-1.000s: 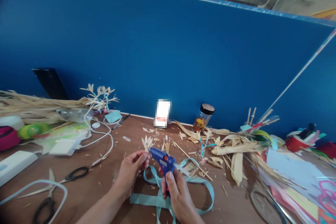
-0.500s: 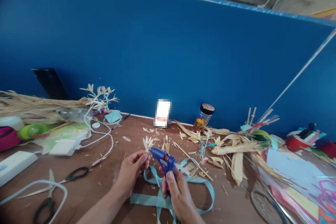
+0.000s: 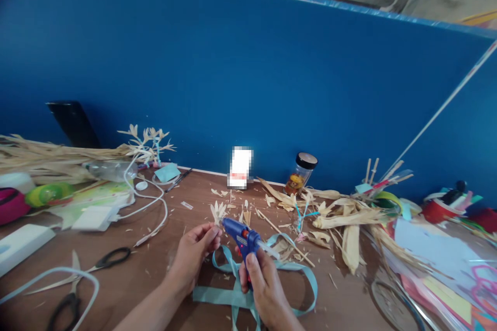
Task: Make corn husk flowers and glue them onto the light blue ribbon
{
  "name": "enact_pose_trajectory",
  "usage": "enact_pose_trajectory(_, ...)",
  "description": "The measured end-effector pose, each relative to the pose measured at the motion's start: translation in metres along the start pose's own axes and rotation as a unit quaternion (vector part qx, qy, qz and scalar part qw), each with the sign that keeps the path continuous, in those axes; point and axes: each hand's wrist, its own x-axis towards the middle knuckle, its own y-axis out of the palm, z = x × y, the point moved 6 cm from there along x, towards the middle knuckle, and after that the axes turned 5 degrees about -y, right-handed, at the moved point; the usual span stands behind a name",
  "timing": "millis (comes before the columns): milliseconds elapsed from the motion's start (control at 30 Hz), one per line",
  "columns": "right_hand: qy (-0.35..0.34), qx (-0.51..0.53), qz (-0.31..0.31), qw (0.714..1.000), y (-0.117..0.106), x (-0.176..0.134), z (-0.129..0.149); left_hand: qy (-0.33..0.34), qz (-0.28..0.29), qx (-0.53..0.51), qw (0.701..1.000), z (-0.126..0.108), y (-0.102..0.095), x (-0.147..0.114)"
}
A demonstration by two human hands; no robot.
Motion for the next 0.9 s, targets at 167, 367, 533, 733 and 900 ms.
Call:
enact_pose_trajectory(167,0.004,-0.01,0.016,1.0,0.002,-0.0009,0.0014,0.006,0.001,-0.001,1.0,-0.0011,0.0009,-0.0001)
enact_pose_trajectory(367,0.007,0.007,0.004,1.0,0.0012,0.0003,0.0015,-0.006,-0.006,-0.008,1.0,-0.0013,0.0009,-0.0009)
enact_pose_trajectory(533,0.014,-0.012,0.025,1.0,0.0036,0.0001,0.0063,-0.002,-0.01,-0.002,1.0,-0.004,0.0006,-0.0022)
enact_pose_trajectory(733,0.011,-0.022,0.016,1.0,0.0034,0.0,0.009,-0.001,-0.002,-0.002,1.0,-0.0051,0.0031,-0.003)
enact_pose_trajectory(900,0.018,-0.017,0.022,0.999,0.0052,0.0009,0.0077,0.001,0.0,0.004,1.0,-0.0044,0.0024,-0.0023)
